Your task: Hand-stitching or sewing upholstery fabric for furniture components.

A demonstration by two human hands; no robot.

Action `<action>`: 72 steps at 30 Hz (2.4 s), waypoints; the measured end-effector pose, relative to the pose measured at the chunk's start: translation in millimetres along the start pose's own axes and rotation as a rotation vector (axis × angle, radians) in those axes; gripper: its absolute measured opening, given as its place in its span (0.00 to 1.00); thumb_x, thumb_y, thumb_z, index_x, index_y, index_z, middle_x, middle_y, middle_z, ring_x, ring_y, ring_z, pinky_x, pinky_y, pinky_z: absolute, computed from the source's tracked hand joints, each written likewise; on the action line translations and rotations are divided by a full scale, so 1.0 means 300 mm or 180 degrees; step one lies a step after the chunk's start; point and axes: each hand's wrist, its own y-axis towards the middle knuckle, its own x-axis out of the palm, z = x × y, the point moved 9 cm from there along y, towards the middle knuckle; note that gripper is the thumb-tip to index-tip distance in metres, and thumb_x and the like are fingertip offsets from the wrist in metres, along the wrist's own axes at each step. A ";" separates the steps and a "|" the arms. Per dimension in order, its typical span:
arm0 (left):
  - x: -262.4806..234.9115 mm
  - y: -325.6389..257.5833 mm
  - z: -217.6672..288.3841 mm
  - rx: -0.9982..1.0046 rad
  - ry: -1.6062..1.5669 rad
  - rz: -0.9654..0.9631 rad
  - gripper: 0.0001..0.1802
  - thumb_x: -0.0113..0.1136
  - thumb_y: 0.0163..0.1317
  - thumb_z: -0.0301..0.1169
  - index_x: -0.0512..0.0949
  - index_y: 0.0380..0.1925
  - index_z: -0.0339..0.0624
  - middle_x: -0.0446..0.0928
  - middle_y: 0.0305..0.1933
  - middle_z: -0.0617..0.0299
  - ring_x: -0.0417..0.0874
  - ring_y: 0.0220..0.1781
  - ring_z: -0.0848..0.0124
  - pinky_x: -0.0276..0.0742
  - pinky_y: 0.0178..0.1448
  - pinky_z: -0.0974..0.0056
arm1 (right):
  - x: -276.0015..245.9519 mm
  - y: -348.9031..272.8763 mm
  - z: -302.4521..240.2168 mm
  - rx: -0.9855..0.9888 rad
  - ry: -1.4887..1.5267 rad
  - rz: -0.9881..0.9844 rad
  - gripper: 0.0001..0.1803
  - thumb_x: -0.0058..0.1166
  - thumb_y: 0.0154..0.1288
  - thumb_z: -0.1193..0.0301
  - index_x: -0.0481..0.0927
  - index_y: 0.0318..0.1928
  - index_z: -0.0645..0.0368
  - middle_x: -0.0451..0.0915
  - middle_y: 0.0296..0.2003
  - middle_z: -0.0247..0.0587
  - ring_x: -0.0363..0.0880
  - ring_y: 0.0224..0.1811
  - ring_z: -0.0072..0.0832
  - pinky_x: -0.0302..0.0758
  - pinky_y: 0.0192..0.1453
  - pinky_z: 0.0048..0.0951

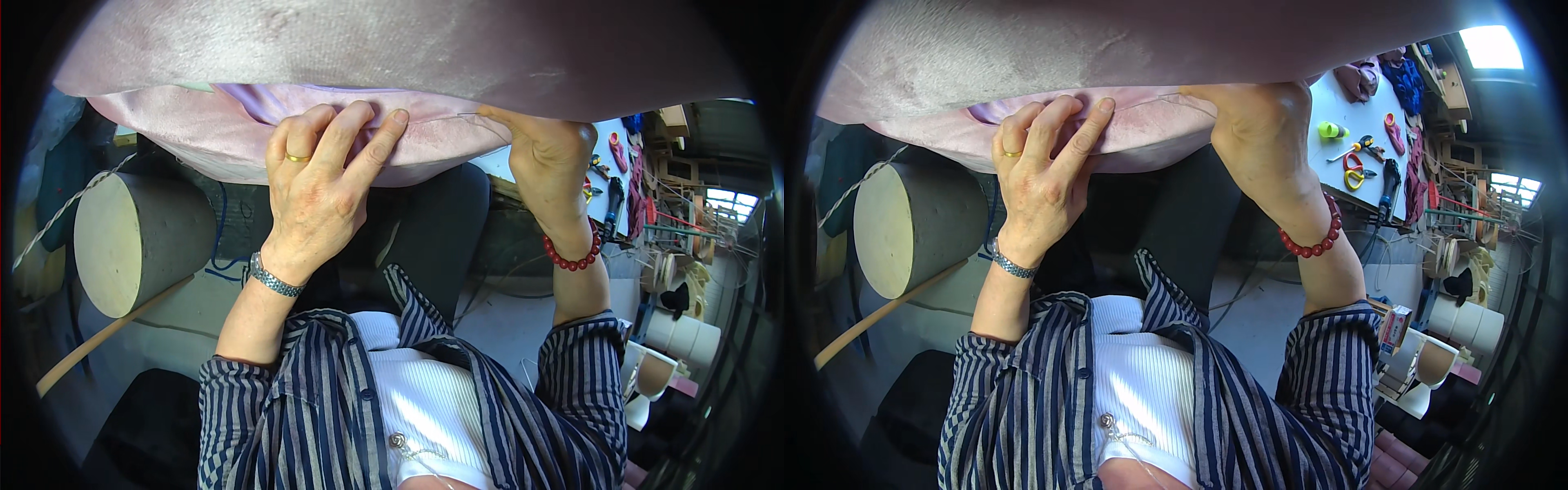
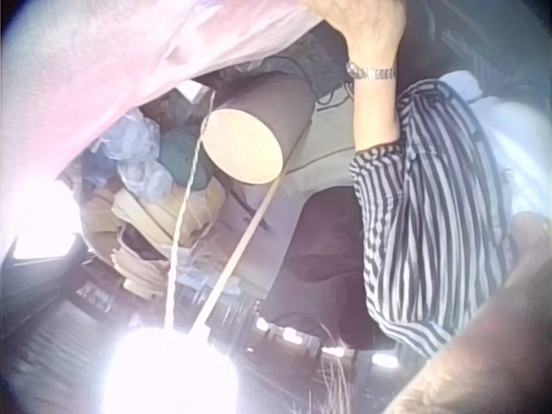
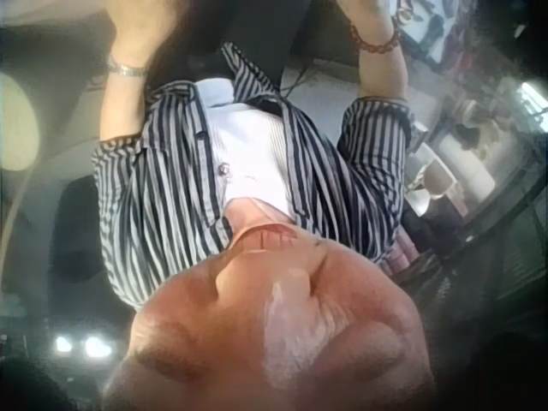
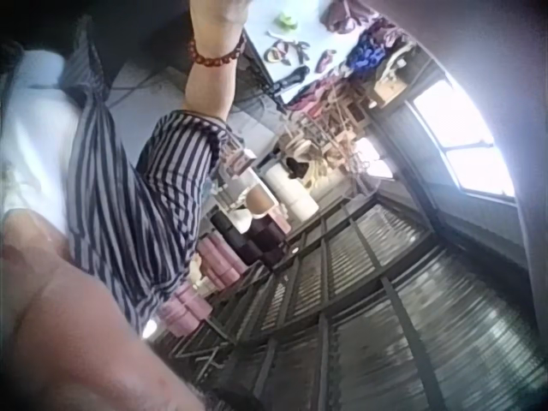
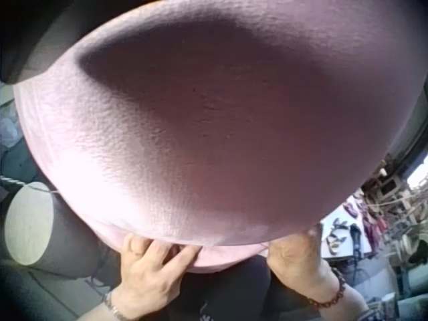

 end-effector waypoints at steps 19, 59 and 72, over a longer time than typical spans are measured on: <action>-0.010 0.003 -0.001 0.0028 -0.0043 0.0045 0.30 0.61 0.49 0.24 0.82 0.56 0.54 0.76 0.55 0.65 0.73 0.53 0.65 0.65 0.59 0.59 | 0.012 -0.031 0.016 0.0583 -0.0013 0.0153 0.14 0.62 0.52 0.89 0.91 0.36 0.60 0.88 0.32 0.39 0.87 0.36 0.27 0.81 0.44 0.23; -0.020 -0.014 -0.021 0.0008 -0.0457 0.0300 0.28 0.63 0.46 0.24 0.84 0.52 0.49 0.79 0.46 0.63 0.77 0.50 0.64 0.69 0.56 0.58 | 0.188 0.077 -0.221 -0.0734 -0.1711 -0.1115 0.05 0.56 0.55 0.78 0.81 0.34 0.59 0.81 0.25 0.41 0.84 0.27 0.40 0.77 0.27 0.37; -0.025 -0.004 -0.014 0.0070 -0.0763 0.0485 0.20 0.64 0.43 0.26 0.85 0.41 0.43 0.78 0.44 0.61 0.77 0.50 0.62 0.70 0.55 0.56 | 0.065 0.019 -0.392 -0.1238 0.0379 0.1091 0.09 0.62 0.52 0.79 0.78 0.36 0.66 0.83 0.33 0.44 0.84 0.32 0.36 0.80 0.37 0.33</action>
